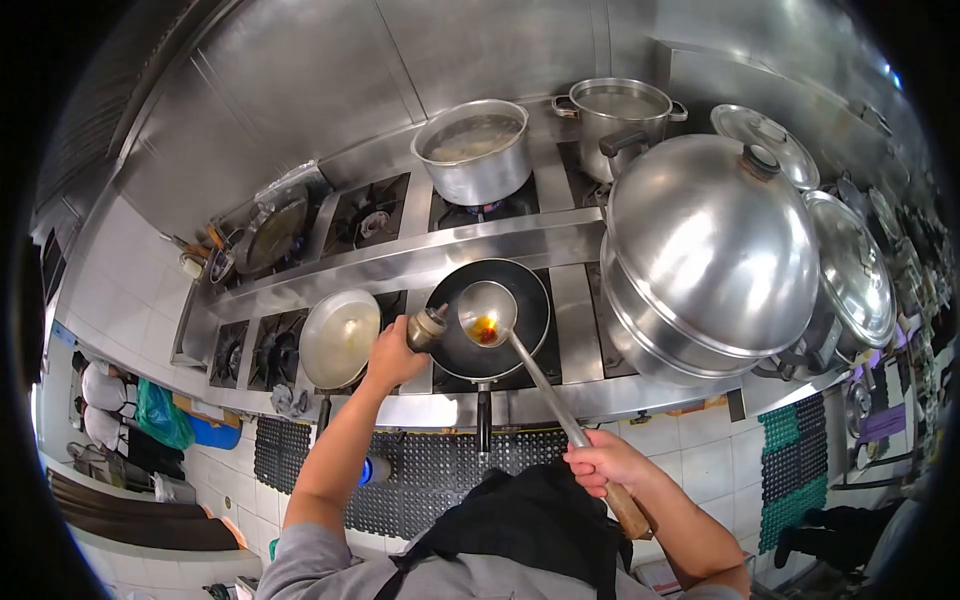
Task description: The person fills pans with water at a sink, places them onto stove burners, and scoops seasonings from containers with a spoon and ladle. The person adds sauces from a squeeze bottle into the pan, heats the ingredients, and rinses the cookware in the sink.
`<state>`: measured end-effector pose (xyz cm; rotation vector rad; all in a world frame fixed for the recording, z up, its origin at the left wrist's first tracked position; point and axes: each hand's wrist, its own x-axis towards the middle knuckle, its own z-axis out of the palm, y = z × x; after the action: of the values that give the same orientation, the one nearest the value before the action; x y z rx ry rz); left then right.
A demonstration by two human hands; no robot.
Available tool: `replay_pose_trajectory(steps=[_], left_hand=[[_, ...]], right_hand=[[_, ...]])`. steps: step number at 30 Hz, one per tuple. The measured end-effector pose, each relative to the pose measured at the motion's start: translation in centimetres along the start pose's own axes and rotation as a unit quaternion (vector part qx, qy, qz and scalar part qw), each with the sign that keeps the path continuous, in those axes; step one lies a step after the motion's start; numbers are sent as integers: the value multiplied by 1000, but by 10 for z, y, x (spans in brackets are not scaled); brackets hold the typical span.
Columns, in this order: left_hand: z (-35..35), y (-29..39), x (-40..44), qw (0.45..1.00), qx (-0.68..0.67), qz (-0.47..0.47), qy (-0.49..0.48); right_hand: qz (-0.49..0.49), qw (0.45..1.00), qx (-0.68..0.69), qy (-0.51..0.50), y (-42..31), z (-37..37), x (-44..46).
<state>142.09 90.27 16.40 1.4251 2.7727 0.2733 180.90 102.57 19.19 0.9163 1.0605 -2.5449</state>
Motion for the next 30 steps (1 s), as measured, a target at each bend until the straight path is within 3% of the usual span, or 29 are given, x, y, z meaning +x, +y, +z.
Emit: replay_pose_trajectory(steps=[2, 3, 5, 7, 8, 10, 11, 14, 16, 17, 19, 20, 22, 23, 25, 30], left_hand=[[-5, -2, -5, 983, -177, -37, 36], [-7, -2, -8, 982, -180, -41, 36], [-8, -4, -14, 940, -327, -73, 69], [-8, -7, -24, 927, -355, -74, 96], [-9, -8, -31, 908, -394, -75, 119], [-8, -10, -47, 874, -454, -76, 152], [-9, -11, -55, 873, -456, -79, 152], [-9, -12, -81, 818, -536, -89, 189], [-10, -14, -99, 810, -545, -97, 192], [-10, -15, -108, 804, -553, -105, 192], [-6, -21, -125, 805, -550, -117, 190], [-5, -24, -132, 808, -547, -121, 183], [4, -31, -146, 810, -541, -136, 178], [7, -33, -153, 810, -542, -138, 179], [7, -35, -166, 807, -546, -151, 166], [23, -45, -193, 790, -564, -170, 172]], right_hand=[[10, 1000, 13, -3, -1, 0, 5], [1, 1000, -4, 2, 0, -1, 10], [-5, 1000, -24, 6, 3, -1, 23], [-86, 961, -222, 142, 9, 3, 36], [-84, 960, -226, 142, 9, 5, 42], [-113, 837, -445, 299, 9, 10, 51], [-111, 835, -448, 299, 8, 13, 56], [-96, 847, -406, 329, 11, 17, 70], [-84, 950, -194, 231, 13, 18, 77], [-82, 949, -197, 231, 12, 17, 77], [-20, 995, 46, 86, 6, 20, 73], [-19, 995, 43, 86, 7, 18, 72], [52, 958, 275, -60, 10, 14, 71], [54, 959, 273, -60, 11, 14, 71], [97, 878, 424, -202, 10, 14, 70], [92, 893, 401, -181, 7, 21, 64]])
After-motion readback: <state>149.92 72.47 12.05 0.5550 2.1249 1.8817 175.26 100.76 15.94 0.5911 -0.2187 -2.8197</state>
